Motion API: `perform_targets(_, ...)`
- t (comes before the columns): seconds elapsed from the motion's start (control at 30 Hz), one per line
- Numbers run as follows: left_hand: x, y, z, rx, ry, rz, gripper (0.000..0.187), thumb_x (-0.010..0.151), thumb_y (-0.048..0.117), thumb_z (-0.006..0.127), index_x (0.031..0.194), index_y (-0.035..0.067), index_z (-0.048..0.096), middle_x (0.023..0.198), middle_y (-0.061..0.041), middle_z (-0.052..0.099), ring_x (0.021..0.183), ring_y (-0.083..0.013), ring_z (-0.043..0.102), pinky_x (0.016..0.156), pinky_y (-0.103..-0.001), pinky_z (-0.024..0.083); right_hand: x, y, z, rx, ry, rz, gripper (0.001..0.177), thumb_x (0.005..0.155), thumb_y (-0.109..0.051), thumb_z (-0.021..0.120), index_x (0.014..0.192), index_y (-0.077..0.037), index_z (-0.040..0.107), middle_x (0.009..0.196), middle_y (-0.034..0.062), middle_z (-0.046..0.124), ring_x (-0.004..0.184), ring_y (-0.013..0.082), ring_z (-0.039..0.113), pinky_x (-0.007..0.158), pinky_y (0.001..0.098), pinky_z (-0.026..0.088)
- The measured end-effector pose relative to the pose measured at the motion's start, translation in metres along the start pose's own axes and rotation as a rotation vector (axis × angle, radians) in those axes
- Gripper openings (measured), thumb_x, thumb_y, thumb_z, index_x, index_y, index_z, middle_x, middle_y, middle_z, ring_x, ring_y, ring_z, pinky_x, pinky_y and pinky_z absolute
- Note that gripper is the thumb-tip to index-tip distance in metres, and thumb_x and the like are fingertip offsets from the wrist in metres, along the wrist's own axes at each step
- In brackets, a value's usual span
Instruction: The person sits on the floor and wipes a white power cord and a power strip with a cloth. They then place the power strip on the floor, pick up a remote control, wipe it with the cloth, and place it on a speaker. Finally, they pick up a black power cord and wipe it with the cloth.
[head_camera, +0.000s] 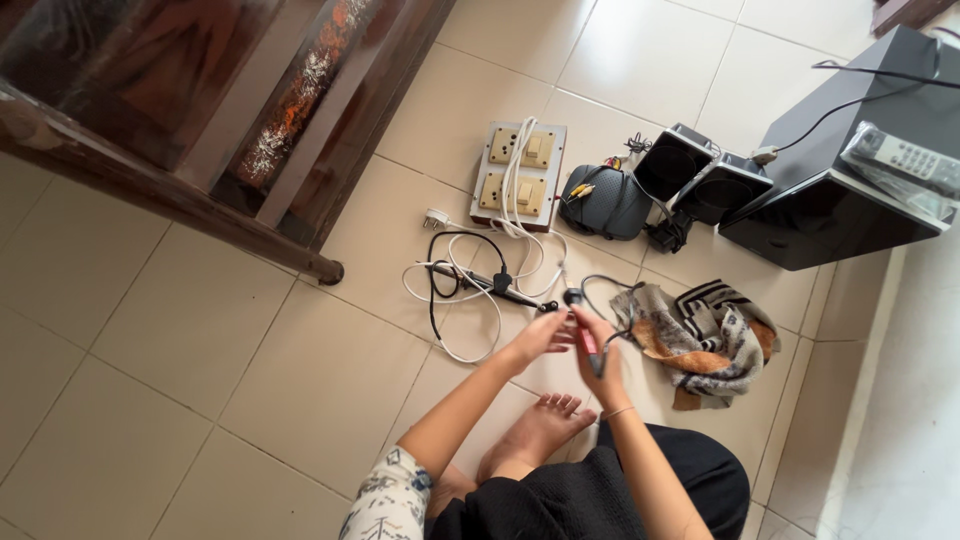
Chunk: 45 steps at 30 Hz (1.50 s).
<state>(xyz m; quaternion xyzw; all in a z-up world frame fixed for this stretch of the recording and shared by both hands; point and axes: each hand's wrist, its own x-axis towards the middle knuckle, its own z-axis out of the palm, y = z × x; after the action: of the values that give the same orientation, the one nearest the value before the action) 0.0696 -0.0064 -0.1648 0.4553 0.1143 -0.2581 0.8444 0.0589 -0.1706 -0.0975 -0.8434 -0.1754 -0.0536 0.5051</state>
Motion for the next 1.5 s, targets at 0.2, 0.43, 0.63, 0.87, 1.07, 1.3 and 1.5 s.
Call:
perform_targets(0.2,0.021,0.019,0.007,0.132,0.097,0.143,0.037,0.098,0.016,0.067,0.129,0.002,0.053,0.103,-0.013,0.068,0.084,-0.0164,0.068,0.075,-0.031,0.057,0.002,-0.041,-0.021,-0.242,-0.29,-0.1,0.081,0.085,-0.017,0.073,0.155,-0.004,0.033,0.154,0.0239,0.04,0.142,0.0394,0.039,0.113,0.0488,0.036)
perform_targets(0.43,-0.014,0.014,0.024,0.137,0.004,0.243,0.036,0.1,0.007,0.054,0.134,0.007,0.043,0.108,-0.006,0.068,0.087,-0.0122,0.066,0.076,-0.03,0.06,0.009,-0.02,-0.159,0.05,-0.84,0.518,0.049,0.092,-0.037,0.066,0.137,-0.018,0.071,0.141,-0.0008,0.073,0.133,0.0178,0.065,0.113,0.0353,0.048)
perform_targets(0.63,-0.029,0.019,0.008,0.487,0.135,0.61,0.023,0.105,-0.001,0.056,0.128,0.001,0.055,0.106,-0.01,0.066,0.093,-0.015,0.061,0.085,-0.03,0.05,0.011,0.048,-0.145,-0.498,-0.256,0.614,0.059,0.081,-0.032,0.078,0.137,-0.023,0.063,0.128,0.0106,0.068,0.11,0.0279,0.068,0.094,0.0445,0.053)
perform_targets(0.87,-0.074,0.059,0.041,0.708,0.488,0.467,0.026,0.094,0.03,0.07,0.104,0.006,0.065,0.077,-0.007,0.069,0.069,-0.0165,0.065,0.065,-0.032,0.05,-0.012,0.071,-0.096,-0.43,0.091,0.503,0.017,0.099,-0.027,0.068,0.105,-0.012,0.075,0.098,0.0146,0.077,0.093,0.0323,0.072,0.083,0.0455,0.056)
perform_targets(1.07,-0.083,0.073,0.044,0.742,0.444,0.447,0.033,0.094,0.037,0.072,0.098,0.005,0.067,0.07,-0.008,0.064,0.063,-0.0168,0.057,0.06,-0.034,0.047,-0.017,0.076,-0.096,-0.599,0.084,0.227,0.037,0.079,-0.036,0.072,0.1,-0.005,0.074,0.095,0.013,0.073,0.087,0.0318,0.071,0.081,0.0464,0.053)
perform_targets(1.3,-0.083,0.071,0.045,0.736,0.543,0.495,0.031,0.091,0.037,0.07,0.094,0.007,0.073,0.063,-0.007,0.064,0.055,-0.0175,0.059,0.055,-0.035,0.046,-0.012,0.062,-0.102,-1.135,-0.012,0.267,0.01,0.087,-0.024,0.071,0.092,-0.015,0.073,0.095,0.0097,0.074,0.09,0.0313,0.07,0.087,0.05,0.046)
perform_targets(1.5,-0.083,0.067,0.038,0.755,0.503,0.506,0.031,0.091,0.038,0.07,0.096,0.007,0.072,0.065,-0.007,0.066,0.056,-0.0201,0.061,0.056,-0.036,0.048,0.035,-0.015,-0.103,-0.337,0.313,0.135,0.035,0.105,-0.028,0.07,0.088,0.001,0.06,0.079,0.0146,0.061,0.067,0.025,0.057,0.068,0.0343,0.047)
